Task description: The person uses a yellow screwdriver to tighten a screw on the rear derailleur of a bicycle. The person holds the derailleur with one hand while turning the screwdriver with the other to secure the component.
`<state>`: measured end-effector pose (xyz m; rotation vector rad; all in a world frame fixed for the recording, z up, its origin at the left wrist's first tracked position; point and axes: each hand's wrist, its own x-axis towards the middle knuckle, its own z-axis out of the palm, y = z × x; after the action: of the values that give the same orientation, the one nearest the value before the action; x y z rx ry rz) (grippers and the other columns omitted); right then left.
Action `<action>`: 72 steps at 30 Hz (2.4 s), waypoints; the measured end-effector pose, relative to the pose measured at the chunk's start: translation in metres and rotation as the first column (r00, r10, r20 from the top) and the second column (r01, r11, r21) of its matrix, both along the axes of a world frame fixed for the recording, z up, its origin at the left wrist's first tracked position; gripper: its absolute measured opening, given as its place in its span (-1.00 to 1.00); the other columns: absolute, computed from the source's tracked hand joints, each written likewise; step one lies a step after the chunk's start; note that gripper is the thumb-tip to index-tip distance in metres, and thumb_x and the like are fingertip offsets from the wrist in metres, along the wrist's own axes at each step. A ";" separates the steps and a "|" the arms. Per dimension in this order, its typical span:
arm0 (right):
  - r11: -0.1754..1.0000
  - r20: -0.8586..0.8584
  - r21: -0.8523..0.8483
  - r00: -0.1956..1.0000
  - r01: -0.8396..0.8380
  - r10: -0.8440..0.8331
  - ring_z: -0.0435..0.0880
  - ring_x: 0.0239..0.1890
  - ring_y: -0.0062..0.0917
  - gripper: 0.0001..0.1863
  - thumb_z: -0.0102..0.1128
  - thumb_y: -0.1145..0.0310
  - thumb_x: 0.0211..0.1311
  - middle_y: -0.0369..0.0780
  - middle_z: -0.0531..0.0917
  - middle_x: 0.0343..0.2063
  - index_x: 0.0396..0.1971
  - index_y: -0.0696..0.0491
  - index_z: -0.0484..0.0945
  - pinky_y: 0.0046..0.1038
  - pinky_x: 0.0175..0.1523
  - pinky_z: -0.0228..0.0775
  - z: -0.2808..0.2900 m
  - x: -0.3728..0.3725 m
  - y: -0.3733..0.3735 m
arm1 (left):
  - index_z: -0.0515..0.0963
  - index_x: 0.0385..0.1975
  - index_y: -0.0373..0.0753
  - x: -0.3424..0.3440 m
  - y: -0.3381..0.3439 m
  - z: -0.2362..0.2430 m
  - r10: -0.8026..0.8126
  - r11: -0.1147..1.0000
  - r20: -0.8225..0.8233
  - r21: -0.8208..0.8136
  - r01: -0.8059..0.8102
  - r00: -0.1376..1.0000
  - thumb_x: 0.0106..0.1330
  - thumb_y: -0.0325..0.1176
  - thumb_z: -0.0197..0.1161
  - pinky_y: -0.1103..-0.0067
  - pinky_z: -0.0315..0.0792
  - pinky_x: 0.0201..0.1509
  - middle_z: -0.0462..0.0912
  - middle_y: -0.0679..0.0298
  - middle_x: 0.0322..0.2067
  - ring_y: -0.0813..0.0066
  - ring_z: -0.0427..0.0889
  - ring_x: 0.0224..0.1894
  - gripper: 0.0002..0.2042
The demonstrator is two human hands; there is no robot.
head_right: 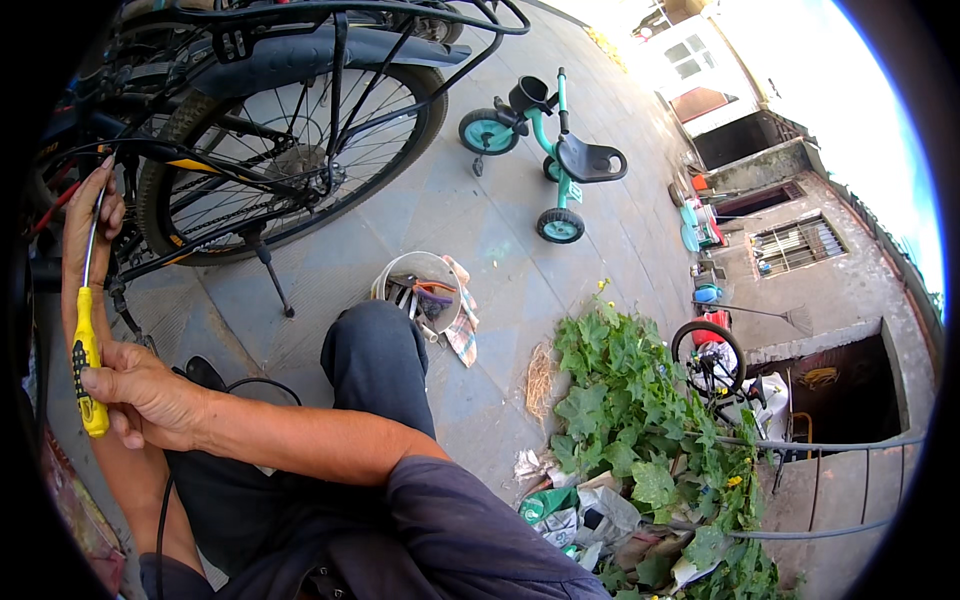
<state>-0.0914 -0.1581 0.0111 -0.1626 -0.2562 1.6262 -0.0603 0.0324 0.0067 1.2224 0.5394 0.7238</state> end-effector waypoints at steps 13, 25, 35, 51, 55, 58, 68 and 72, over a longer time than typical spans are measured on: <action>0.997 -0.039 0.063 0.998 -0.041 0.044 0.56 -0.68 -0.64 -0.72 0.17 0.31 0.19 -0.16 0.59 -0.42 -0.21 0.14 0.37 -0.64 -0.69 0.42 -0.003 0.004 0.003 | 0.38 -0.48 -0.17 0.000 -0.003 0.003 0.021 1.000 0.002 -0.022 -0.021 1.000 0.32 -0.16 0.09 0.83 -0.03 -0.70 0.16 0.52 -0.76 0.81 0.15 -0.72 -0.76; 0.999 0.024 0.011 0.999 0.047 -0.048 0.52 -0.71 -0.71 -0.69 0.21 0.24 0.15 -0.25 0.57 -0.54 -0.26 0.12 0.36 -0.72 -0.70 0.38 0.005 -0.001 0.002 | 0.39 -0.54 -0.16 -0.001 -0.004 0.006 0.012 1.000 0.012 -0.019 -0.012 1.000 0.25 -0.09 0.16 0.83 -0.01 -0.68 0.17 0.50 -0.78 0.78 0.23 -0.72 -0.71; 0.998 0.071 0.008 0.995 0.067 -0.067 0.52 -0.69 -0.69 -0.69 0.17 0.29 0.19 -0.24 0.55 -0.51 -0.20 0.15 0.35 -0.70 -0.66 0.40 0.005 -0.003 0.002 | 0.39 -0.50 -0.17 -0.001 -0.001 0.001 0.001 0.998 0.041 -0.060 0.002 0.999 0.30 -0.15 0.11 0.82 0.01 -0.71 0.19 0.51 -0.77 0.78 0.20 -0.73 -0.75; 0.994 0.151 -0.048 0.985 0.096 -0.088 0.43 -0.79 -0.71 -0.69 0.19 0.21 0.16 -0.25 0.52 -0.59 -0.33 0.10 0.32 -0.73 -0.76 0.30 0.010 -0.001 0.000 | 0.38 -0.49 -0.16 0.000 -0.005 0.003 0.056 0.995 -0.087 0.083 -0.049 0.995 0.30 -0.09 0.10 0.83 -0.07 -0.73 0.13 0.53 -0.79 0.82 0.12 -0.77 -0.72; 0.990 0.209 -0.090 0.974 0.111 -0.090 0.41 -0.82 -0.72 -0.69 0.19 0.22 0.16 -0.25 0.51 -0.60 -0.33 0.11 0.31 -0.74 -0.78 0.29 0.014 -0.001 -0.001 | 0.38 -0.49 -0.17 -0.001 0.002 -0.001 0.056 0.994 -0.089 0.101 -0.047 0.994 0.31 -0.09 0.08 0.83 -0.08 -0.74 0.13 0.53 -0.80 0.82 0.12 -0.77 -0.72; 0.991 0.206 -0.065 0.973 0.120 -0.105 0.44 -0.79 -0.71 -0.69 0.16 0.20 0.18 -0.24 0.53 -0.57 -0.32 0.11 0.33 -0.71 -0.76 0.32 0.011 -0.001 -0.002 | 0.38 -0.49 -0.17 0.000 -0.001 0.000 0.058 0.995 -0.088 0.087 -0.051 0.994 0.31 -0.09 0.09 0.83 -0.07 -0.74 0.13 0.53 -0.80 0.82 0.13 -0.77 -0.72; 0.991 -0.186 0.068 0.975 -0.114 0.124 0.58 -0.67 -0.60 -0.61 -0.03 0.08 0.29 -0.07 0.59 -0.34 -0.07 0.06 0.31 -0.58 -0.68 0.46 -0.002 0.005 0.005 | 0.36 -0.52 -0.14 0.001 -0.004 0.002 0.042 0.999 -0.038 0.017 -0.042 0.998 0.29 -0.10 0.12 0.82 -0.06 -0.74 0.15 0.52 -0.80 0.81 0.17 -0.77 -0.73; 0.988 -0.203 0.098 0.969 -0.119 0.137 0.59 -0.69 -0.57 -0.60 0.00 0.18 0.28 0.00 0.58 -0.32 -0.02 0.13 0.27 -0.56 -0.70 0.47 -0.004 0.005 0.004 | 0.35 -0.56 -0.14 0.002 -0.005 0.005 0.019 1.000 -0.033 0.000 -0.019 0.999 0.26 -0.09 0.15 0.83 -0.06 -0.73 0.15 0.53 -0.81 0.80 0.16 -0.77 -0.71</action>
<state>-0.0868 -0.1536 0.0075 0.0930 -0.1762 1.7425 -0.0588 0.0274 0.0113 1.2321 0.5793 0.7209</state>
